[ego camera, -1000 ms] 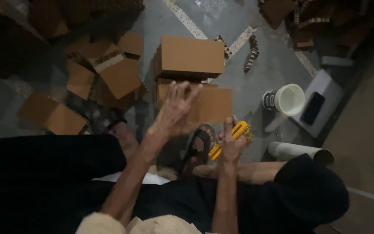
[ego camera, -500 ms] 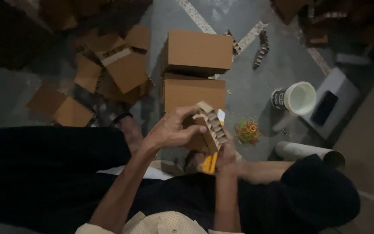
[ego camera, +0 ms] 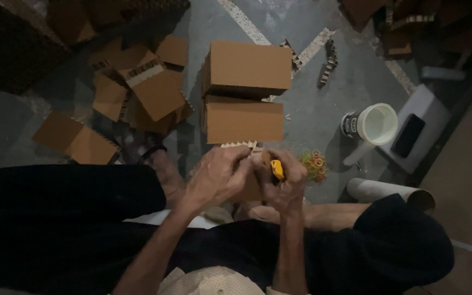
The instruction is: The person sits on the floor and uses a yellow utility knife to cut a stack of corrugated cardboard sheets into smaller pieces. They repeatedly slice along the edges, separate the cut sections, and set them aside on the floor.
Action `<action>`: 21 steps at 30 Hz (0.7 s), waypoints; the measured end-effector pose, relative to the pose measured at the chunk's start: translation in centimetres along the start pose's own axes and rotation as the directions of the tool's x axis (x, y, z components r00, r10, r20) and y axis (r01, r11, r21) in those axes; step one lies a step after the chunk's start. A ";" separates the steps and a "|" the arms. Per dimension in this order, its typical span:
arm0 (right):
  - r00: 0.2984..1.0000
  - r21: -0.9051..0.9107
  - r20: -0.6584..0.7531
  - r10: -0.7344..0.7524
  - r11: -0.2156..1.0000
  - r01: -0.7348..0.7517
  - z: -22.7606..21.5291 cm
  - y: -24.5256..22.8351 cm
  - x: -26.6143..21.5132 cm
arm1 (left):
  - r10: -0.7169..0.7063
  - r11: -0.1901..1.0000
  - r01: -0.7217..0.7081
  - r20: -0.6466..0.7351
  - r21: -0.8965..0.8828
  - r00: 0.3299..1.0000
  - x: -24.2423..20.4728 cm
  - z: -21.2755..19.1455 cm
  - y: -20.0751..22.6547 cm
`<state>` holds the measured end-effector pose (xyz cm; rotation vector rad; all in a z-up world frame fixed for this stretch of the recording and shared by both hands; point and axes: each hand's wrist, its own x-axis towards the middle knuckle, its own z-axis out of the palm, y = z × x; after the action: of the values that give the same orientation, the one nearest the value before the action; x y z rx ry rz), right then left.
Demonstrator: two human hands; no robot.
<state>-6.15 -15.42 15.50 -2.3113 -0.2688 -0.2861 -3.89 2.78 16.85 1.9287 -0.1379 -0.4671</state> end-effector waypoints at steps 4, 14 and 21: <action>0.996 0.131 0.011 0.093 0.987 -0.093 1.1 1.2 -1.6 | 0.138 0.989 -0.139 -0.021 -0.056 0.990 -0.7 -0.9 0.2; 0.657 0.066 -0.187 0.730 0.677 -0.733 -2.7 8.6 -3.1 | -0.014 0.987 -0.003 -0.104 -0.160 0.994 -1.6 -2.4 -0.4; 0.711 -0.200 0.172 0.681 0.731 -0.652 -4.0 5.4 0.0 | -0.071 0.996 0.056 -0.208 -0.075 0.976 -2.5 -4.5 -2.1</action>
<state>-5.13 -22.03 14.53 -2.3914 0.5020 0.3580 -4.73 8.35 17.05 1.9062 0.0765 -0.3028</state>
